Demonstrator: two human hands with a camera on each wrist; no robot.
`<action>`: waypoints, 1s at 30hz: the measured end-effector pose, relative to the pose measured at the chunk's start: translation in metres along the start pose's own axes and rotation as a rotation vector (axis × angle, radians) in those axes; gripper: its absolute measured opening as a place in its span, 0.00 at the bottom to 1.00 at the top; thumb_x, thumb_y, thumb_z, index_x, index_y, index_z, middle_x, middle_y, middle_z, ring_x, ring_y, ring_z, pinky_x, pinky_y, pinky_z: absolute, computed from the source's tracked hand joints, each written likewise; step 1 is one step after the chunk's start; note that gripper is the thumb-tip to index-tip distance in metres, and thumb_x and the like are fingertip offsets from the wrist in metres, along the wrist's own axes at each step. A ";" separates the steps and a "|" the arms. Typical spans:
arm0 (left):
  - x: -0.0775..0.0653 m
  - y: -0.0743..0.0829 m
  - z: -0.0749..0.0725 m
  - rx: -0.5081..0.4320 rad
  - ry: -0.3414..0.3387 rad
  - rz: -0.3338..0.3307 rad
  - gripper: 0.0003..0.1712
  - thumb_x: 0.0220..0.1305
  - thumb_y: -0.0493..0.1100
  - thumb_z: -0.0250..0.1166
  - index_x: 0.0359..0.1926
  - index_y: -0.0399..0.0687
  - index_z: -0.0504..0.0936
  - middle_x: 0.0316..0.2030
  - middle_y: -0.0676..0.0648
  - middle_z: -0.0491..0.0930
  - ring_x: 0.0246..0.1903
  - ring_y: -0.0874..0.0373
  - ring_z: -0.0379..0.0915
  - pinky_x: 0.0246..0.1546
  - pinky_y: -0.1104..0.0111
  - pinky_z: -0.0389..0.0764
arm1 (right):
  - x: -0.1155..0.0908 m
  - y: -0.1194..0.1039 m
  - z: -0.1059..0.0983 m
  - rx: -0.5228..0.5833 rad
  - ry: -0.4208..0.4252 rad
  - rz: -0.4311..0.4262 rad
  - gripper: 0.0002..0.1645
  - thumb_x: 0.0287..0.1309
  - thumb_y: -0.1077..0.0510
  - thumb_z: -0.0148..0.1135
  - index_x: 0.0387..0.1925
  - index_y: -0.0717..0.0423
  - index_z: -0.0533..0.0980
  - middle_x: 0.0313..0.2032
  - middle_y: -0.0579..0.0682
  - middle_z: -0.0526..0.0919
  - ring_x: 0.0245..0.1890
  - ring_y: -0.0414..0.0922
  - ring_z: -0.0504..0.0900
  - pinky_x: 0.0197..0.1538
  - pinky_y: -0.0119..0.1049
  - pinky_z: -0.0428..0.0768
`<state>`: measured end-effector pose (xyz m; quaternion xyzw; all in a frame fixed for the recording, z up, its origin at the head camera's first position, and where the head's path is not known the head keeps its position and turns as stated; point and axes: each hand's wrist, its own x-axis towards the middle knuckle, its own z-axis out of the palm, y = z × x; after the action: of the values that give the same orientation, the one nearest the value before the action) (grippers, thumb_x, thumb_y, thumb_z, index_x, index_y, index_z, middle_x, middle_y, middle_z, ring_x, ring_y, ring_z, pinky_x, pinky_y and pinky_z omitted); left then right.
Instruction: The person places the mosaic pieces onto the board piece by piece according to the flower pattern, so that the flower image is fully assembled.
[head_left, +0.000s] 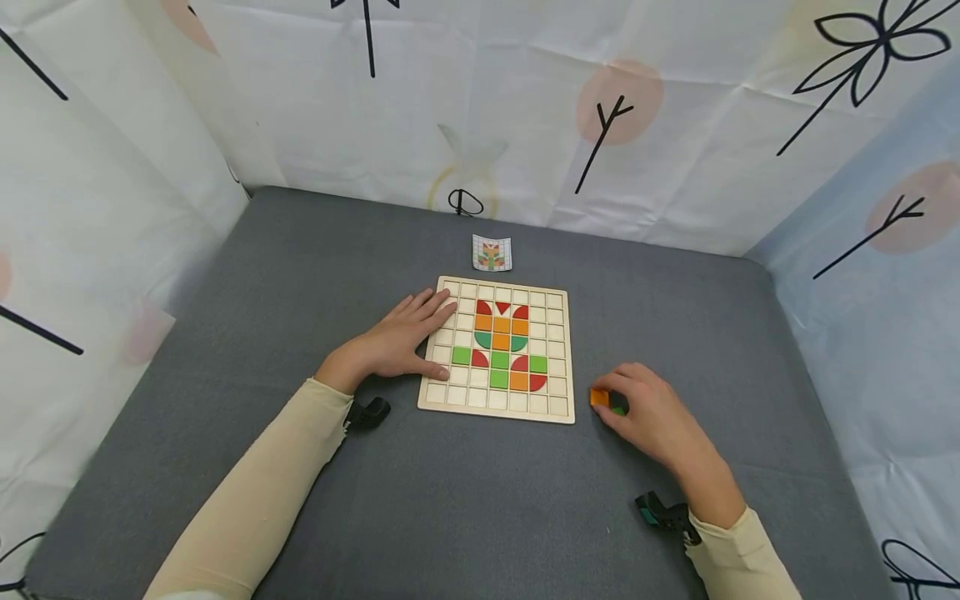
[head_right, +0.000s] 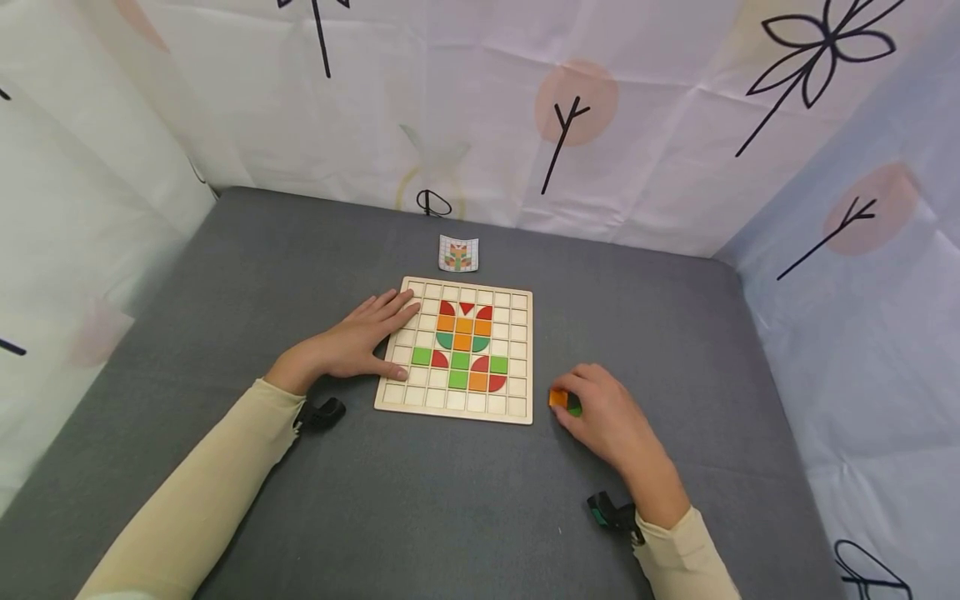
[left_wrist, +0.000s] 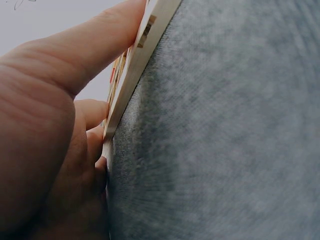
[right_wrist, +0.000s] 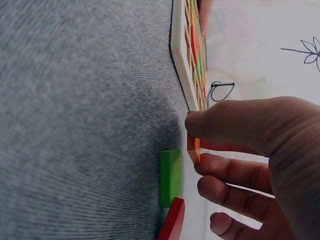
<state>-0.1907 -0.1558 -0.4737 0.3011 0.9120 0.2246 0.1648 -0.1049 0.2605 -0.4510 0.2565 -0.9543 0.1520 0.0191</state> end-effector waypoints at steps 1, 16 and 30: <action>0.000 0.000 0.000 -0.002 0.001 0.001 0.67 0.67 0.66 0.75 0.89 0.46 0.45 0.88 0.43 0.34 0.86 0.43 0.26 0.84 0.49 0.31 | 0.000 0.000 0.000 0.002 0.006 -0.002 0.16 0.55 0.64 0.84 0.46 0.56 0.89 0.42 0.49 0.86 0.45 0.52 0.83 0.48 0.54 0.85; -0.001 0.001 0.000 0.000 0.008 0.000 0.67 0.67 0.66 0.76 0.89 0.45 0.46 0.88 0.42 0.35 0.86 0.42 0.26 0.84 0.48 0.31 | 0.014 -0.010 -0.011 0.033 0.049 -0.057 0.14 0.57 0.63 0.83 0.44 0.53 0.89 0.41 0.45 0.85 0.43 0.47 0.81 0.45 0.50 0.84; 0.000 0.001 0.001 -0.013 0.011 -0.007 0.67 0.67 0.65 0.76 0.89 0.46 0.45 0.88 0.43 0.35 0.86 0.43 0.25 0.84 0.50 0.30 | 0.028 -0.023 -0.012 0.050 0.065 -0.108 0.16 0.56 0.62 0.84 0.45 0.54 0.89 0.42 0.45 0.84 0.44 0.46 0.80 0.44 0.47 0.84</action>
<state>-0.1895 -0.1552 -0.4746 0.2957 0.9125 0.2315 0.1623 -0.1188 0.2317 -0.4301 0.3027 -0.9339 0.1828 0.0520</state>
